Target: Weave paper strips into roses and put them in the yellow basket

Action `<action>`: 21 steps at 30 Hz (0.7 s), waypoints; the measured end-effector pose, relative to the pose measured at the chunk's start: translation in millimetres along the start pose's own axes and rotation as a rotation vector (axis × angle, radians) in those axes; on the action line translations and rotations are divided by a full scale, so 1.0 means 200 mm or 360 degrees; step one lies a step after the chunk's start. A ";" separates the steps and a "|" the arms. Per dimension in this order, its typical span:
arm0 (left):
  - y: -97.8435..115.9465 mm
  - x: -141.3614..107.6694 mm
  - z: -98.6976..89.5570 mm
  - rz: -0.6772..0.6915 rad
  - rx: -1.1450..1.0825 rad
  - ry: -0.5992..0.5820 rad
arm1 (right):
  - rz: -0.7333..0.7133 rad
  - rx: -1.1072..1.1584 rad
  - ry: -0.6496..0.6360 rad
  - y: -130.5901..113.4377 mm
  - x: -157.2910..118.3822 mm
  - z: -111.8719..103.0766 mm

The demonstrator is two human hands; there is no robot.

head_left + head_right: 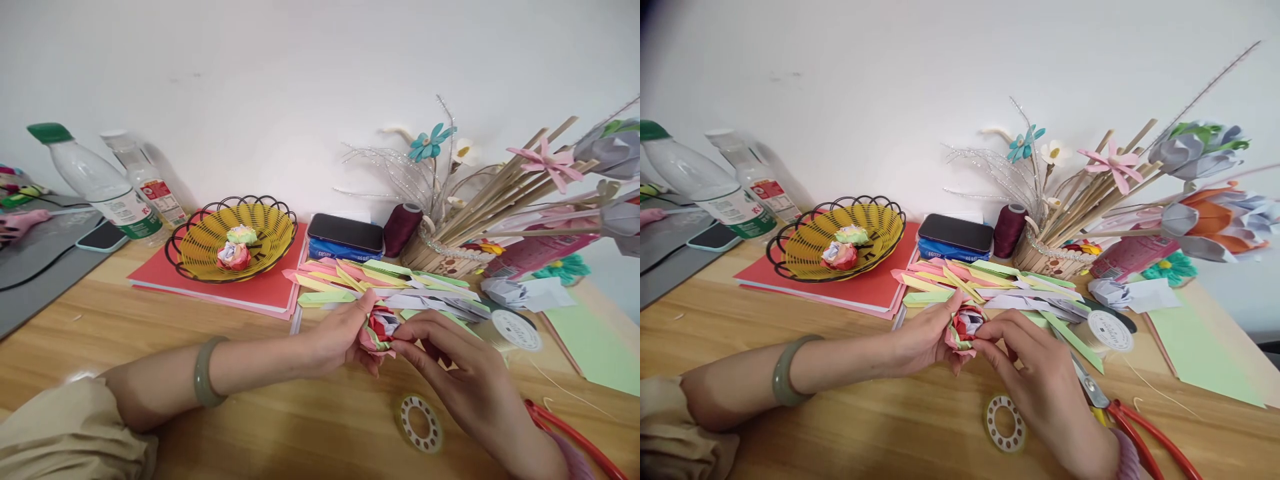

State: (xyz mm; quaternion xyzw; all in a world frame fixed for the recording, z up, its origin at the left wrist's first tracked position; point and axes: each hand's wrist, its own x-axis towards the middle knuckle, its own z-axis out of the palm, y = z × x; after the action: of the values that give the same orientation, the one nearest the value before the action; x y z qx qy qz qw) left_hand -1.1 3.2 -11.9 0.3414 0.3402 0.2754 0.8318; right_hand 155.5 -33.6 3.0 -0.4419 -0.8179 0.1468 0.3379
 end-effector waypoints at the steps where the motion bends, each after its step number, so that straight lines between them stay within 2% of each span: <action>1: 0.00 0.00 0.00 -0.0007 -0.0002 -0.0004 | -0.0011 0.0000 -0.0019 0.00 0.00 0.00; 11: 0.00 0.02 -0.01 -0.0152 -0.0042 -0.0062 | -0.0088 0.0033 -0.0045 0.01 -0.03 0.01; 21: 0.00 0.02 -0.02 -0.0168 -0.0109 -0.0053 | -0.0116 -0.0035 -0.0029 0.02 -0.01 0.01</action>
State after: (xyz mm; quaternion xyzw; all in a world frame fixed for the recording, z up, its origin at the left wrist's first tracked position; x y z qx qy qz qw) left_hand -1.5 7.9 -15.8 0.2988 0.3342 0.2370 0.8619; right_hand 157.8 -32.5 -1.6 -0.4141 -0.8380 0.1295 0.3309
